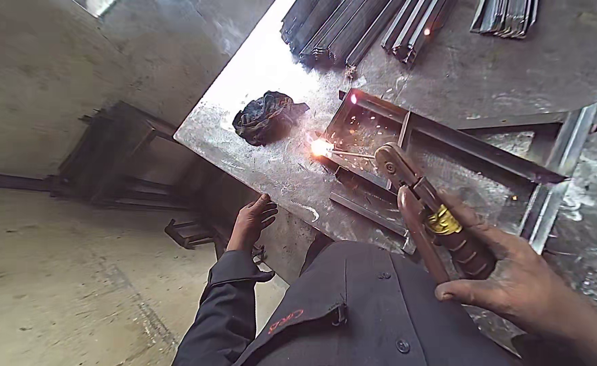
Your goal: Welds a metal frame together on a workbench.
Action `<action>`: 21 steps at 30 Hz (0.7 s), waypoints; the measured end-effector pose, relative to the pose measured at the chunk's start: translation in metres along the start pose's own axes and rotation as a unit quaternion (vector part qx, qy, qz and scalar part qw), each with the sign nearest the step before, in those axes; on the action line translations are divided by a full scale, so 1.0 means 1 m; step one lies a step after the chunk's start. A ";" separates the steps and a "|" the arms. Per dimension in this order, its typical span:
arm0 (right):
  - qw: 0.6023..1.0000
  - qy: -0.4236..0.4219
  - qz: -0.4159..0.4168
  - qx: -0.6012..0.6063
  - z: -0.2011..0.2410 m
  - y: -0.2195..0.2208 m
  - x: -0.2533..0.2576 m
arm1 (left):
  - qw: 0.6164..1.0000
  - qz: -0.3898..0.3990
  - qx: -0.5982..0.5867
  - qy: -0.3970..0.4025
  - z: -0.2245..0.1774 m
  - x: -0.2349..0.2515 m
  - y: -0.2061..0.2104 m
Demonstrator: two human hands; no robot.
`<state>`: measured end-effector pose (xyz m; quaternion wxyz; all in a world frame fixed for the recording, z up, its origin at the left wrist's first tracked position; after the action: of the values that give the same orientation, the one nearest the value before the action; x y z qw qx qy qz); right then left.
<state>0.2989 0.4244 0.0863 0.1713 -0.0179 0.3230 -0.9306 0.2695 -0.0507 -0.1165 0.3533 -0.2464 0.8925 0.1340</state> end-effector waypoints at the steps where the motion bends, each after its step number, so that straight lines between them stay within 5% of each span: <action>1: 1.000 -0.002 0.000 -0.003 0.000 0.000 0.001 | 1.000 -0.002 -0.001 0.000 0.000 0.000 0.000; 21: 0.998 -0.050 -0.010 -0.047 0.006 0.003 0.002 | 1.000 -0.007 0.021 0.004 -0.004 -0.011 0.005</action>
<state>0.2989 0.4177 0.0891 0.1763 -0.0754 0.3571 -0.9141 0.2711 -0.0443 -0.1053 0.3561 -0.2453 0.8947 0.1123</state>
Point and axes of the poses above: each hand's wrist, its own x-axis towards the middle knuckle, its own y-axis out of the palm, z = x × y, the point moved 4 cm from there along x, towards the middle knuckle, and after that the axes turned 14 degrees about -x, right-handed, at the moved point
